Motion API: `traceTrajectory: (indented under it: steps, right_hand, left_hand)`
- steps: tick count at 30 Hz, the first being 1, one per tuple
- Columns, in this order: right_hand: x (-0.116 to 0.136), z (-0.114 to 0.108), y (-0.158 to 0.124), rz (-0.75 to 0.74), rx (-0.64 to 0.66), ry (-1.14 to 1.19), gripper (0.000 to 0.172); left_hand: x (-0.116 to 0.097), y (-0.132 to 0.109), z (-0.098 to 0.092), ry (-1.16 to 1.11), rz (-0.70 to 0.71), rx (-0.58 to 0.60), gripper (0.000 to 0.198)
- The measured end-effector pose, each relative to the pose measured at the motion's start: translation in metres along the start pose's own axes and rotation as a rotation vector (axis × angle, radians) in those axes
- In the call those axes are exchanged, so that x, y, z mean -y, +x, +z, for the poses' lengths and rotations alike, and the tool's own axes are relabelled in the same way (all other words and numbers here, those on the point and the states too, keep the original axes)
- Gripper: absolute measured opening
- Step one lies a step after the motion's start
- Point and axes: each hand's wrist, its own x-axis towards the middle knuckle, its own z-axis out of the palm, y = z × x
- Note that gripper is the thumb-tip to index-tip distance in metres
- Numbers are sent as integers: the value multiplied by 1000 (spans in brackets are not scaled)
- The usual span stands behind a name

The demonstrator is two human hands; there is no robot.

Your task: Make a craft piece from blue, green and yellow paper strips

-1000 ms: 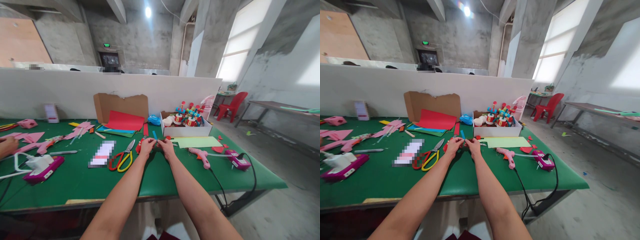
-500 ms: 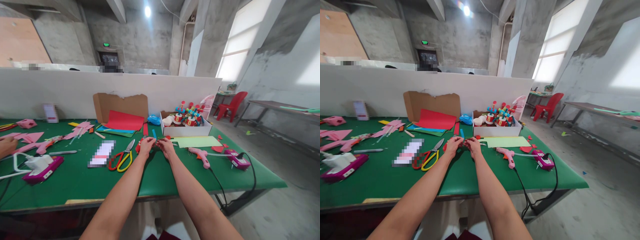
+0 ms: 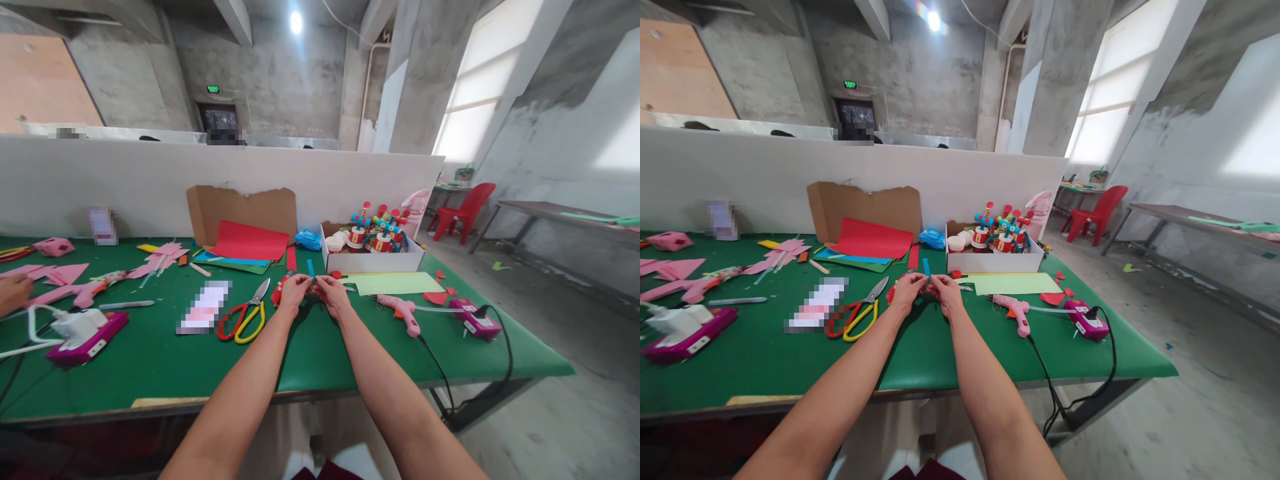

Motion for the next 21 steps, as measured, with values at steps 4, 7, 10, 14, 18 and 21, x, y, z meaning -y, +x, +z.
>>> traceTrajectory:
  steps: [4, 7, 10, 14, 18, 21]
  right_hand:
    - [0, 0, 0, -32, 8, -21, 31]
    - [-2, -1, 1, -44, 12, -35, 30]
    - [-2, -2, 2, -51, 2, -50, 30]
    - [-3, -2, 4, -64, -21, -55, 29]
    - [-4, -3, 5, -110, -43, -102, 28]
    - [-4, -3, 6, -141, -59, -150, 28]
  left_hand:
    - [-3, -1, 1, -23, -25, -9, 34]
    - [-5, -1, 1, -34, -47, -2, 34]
    - [-6, -2, 1, -20, -61, -5, 31]
    - [-6, -2, 1, -26, -69, -5, 27]
    - [-5, -1, 1, -45, -77, -2, 25]
    - [-4, -1, 1, -58, -78, 8, 24]
